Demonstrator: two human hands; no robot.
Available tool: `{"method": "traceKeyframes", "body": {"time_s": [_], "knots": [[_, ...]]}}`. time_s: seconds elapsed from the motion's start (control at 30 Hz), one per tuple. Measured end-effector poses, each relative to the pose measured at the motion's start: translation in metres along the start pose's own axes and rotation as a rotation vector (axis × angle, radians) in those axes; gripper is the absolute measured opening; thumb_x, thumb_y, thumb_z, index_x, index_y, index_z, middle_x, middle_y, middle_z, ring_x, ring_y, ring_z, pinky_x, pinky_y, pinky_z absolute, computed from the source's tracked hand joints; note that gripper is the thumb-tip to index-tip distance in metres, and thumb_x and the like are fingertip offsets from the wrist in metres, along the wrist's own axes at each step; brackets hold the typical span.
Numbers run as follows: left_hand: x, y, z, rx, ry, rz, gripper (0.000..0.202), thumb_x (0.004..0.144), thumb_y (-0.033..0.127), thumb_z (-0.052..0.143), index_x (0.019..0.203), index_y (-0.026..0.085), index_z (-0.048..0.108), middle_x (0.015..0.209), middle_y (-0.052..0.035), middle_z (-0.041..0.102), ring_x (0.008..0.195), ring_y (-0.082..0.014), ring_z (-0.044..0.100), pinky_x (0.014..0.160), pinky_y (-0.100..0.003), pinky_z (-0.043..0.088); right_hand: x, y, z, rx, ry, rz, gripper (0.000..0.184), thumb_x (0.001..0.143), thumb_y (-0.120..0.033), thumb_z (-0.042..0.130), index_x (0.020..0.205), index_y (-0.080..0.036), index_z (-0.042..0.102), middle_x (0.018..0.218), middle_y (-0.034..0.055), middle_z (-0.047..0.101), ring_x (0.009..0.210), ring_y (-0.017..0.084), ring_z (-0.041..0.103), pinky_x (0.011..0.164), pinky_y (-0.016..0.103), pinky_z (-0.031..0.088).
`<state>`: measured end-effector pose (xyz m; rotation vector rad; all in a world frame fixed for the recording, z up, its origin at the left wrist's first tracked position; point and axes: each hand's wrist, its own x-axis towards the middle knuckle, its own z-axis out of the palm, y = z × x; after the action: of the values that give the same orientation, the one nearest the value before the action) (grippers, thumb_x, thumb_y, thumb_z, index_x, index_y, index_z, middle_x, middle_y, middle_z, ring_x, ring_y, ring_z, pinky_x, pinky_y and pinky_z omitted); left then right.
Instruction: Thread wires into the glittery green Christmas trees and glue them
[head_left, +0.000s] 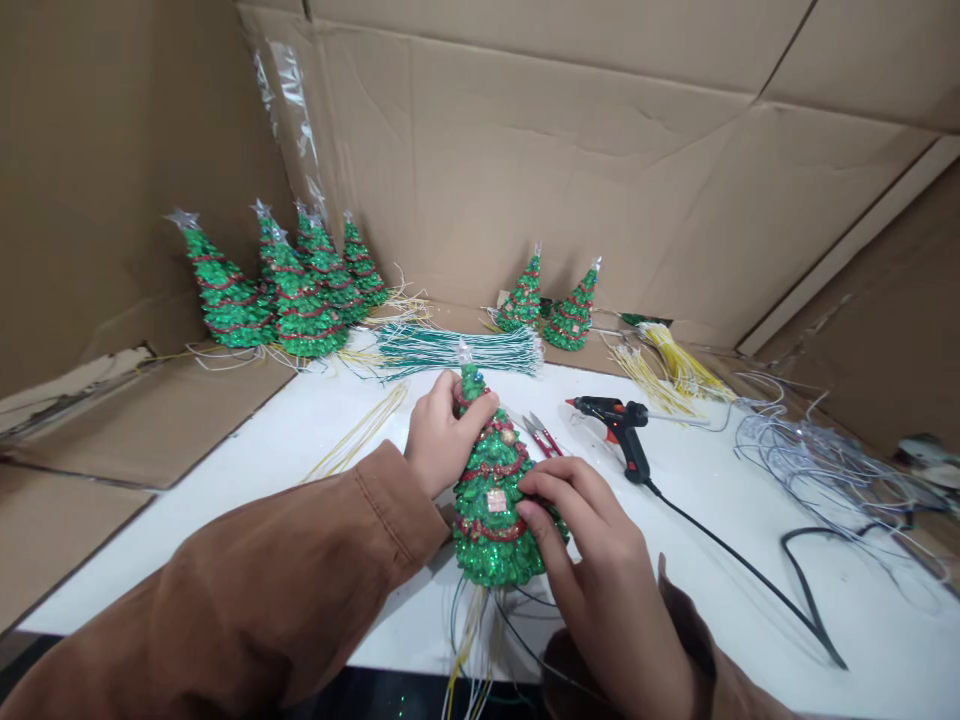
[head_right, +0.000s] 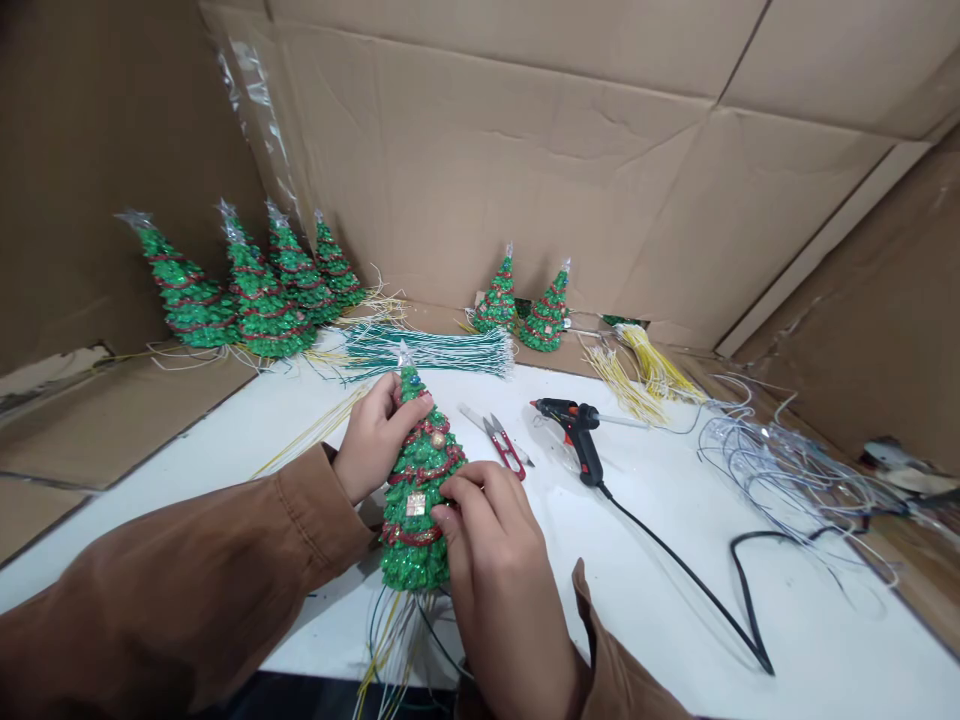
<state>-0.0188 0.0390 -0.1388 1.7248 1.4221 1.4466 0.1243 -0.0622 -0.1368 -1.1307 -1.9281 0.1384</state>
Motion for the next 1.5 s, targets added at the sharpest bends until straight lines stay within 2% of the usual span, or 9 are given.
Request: {"method": "traceKeyframes", "body": {"time_s": [0.27, 0.37, 0.47, 0.63, 0.77, 0.9, 1.17, 1.33, 1.5], "knots": [[0.003, -0.005, 0.002, -0.036, -0.025, 0.021, 0.030, 0.076, 0.037, 0.057, 0.064, 0.020, 0.034, 0.057, 0.0065, 0.034, 0.056, -0.0111, 0.033, 0.056, -0.027, 0.026, 0.000, 0.003, 0.000, 0.078, -0.055, 0.041, 0.012, 0.091, -0.011, 0.046, 0.094, -0.021, 0.053, 0.095, 0.0043, 0.055, 0.092, 0.016, 0.055, 0.079, 0.031, 0.048], [0.008, -0.012, 0.002, -0.166, -0.070, 0.019, 0.029, 0.075, 0.038, 0.058, 0.066, 0.020, 0.038, 0.059, 0.0059, 0.036, 0.058, -0.0111, 0.035, 0.057, -0.026, 0.028, 0.006, 0.014, -0.014, 0.290, -0.116, 0.082, 0.014, 0.088, -0.021, 0.054, 0.102, -0.026, 0.056, 0.109, 0.0046, 0.054, 0.099, 0.017, 0.055, 0.081, 0.031, 0.050], [0.013, -0.019, 0.002, -0.407, -0.109, -0.032, 0.027, 0.072, 0.037, 0.063, 0.070, 0.019, 0.043, 0.064, 0.0050, 0.043, 0.062, -0.0110, 0.041, 0.060, -0.025, 0.033, 0.021, 0.038, -0.027, 0.600, -0.101, 0.288, 0.035, 0.087, -0.033, 0.056, 0.121, -0.029, 0.047, 0.124, 0.0073, 0.049, 0.107, 0.019, 0.055, 0.086, 0.035, 0.051], [0.019, -0.024, 0.001, -0.601, -0.119, -0.079, 0.028, 0.068, 0.037, 0.066, 0.075, 0.019, 0.046, 0.065, 0.0046, 0.049, 0.059, -0.0101, 0.046, 0.059, -0.023, 0.037, 0.046, 0.083, -0.012, 0.850, -0.472, 0.479, 0.079, 0.065, -0.041, 0.078, 0.131, -0.025, 0.037, 0.130, 0.0117, 0.047, 0.124, 0.025, 0.044, 0.107, 0.046, 0.032], [0.021, -0.029, 0.001, -0.684, -0.114, -0.094, 0.030, 0.066, 0.040, 0.064, 0.083, 0.019, 0.050, 0.068, 0.0041, 0.052, 0.058, -0.0100, 0.049, 0.056, -0.022, 0.040, 0.042, 0.090, 0.016, 1.121, -0.705, 0.471, 0.097, 0.058, -0.040, 0.083, 0.137, -0.027, 0.029, 0.131, 0.0116, 0.047, 0.120, 0.026, 0.049, 0.104, 0.048, 0.034], [0.023, -0.032, 0.001, -0.699, -0.135, -0.097, 0.031, 0.065, 0.041, 0.066, 0.081, 0.019, 0.052, 0.067, 0.0042, 0.050, 0.059, -0.0095, 0.048, 0.057, -0.021, 0.041, 0.034, 0.083, 0.025, 1.088, -0.572, 0.428, 0.091, 0.057, -0.037, 0.084, 0.133, -0.026, 0.035, 0.120, 0.0097, 0.054, 0.112, 0.026, 0.055, 0.100, 0.047, 0.038], [0.025, -0.026, -0.002, -0.623, -0.255, -0.112, 0.030, 0.073, 0.041, 0.067, 0.090, 0.019, 0.055, 0.086, -0.0004, 0.058, 0.077, -0.0139, 0.056, 0.065, -0.023, 0.044, 0.026, 0.074, 0.023, 0.585, -0.157, 0.371, 0.090, 0.049, -0.039, 0.086, 0.126, -0.026, 0.041, 0.115, 0.0076, 0.053, 0.110, 0.026, 0.052, 0.097, 0.044, 0.040], [0.024, -0.021, -0.003, -0.628, -0.249, -0.096, 0.034, 0.065, 0.033, 0.072, 0.093, 0.019, 0.058, 0.087, -0.0018, 0.061, 0.080, -0.0163, 0.058, 0.070, -0.025, 0.046, 0.024, 0.074, 0.023, 0.663, -0.154, 0.333, 0.095, 0.052, -0.045, 0.084, 0.131, -0.025, 0.037, 0.123, 0.0102, 0.049, 0.118, 0.028, 0.047, 0.102, 0.046, 0.034], [0.023, -0.017, -0.003, -0.704, -0.243, -0.137, 0.040, 0.059, 0.031, 0.069, 0.096, 0.016, 0.063, 0.083, -0.0031, 0.063, 0.070, -0.0158, 0.057, 0.063, -0.026, 0.046, 0.027, 0.085, 0.022, 0.936, -0.301, 0.389, 0.098, 0.058, -0.044, 0.082, 0.136, -0.027, 0.024, 0.131, 0.0120, 0.046, 0.127, 0.024, 0.040, 0.109, 0.046, 0.023]]}}
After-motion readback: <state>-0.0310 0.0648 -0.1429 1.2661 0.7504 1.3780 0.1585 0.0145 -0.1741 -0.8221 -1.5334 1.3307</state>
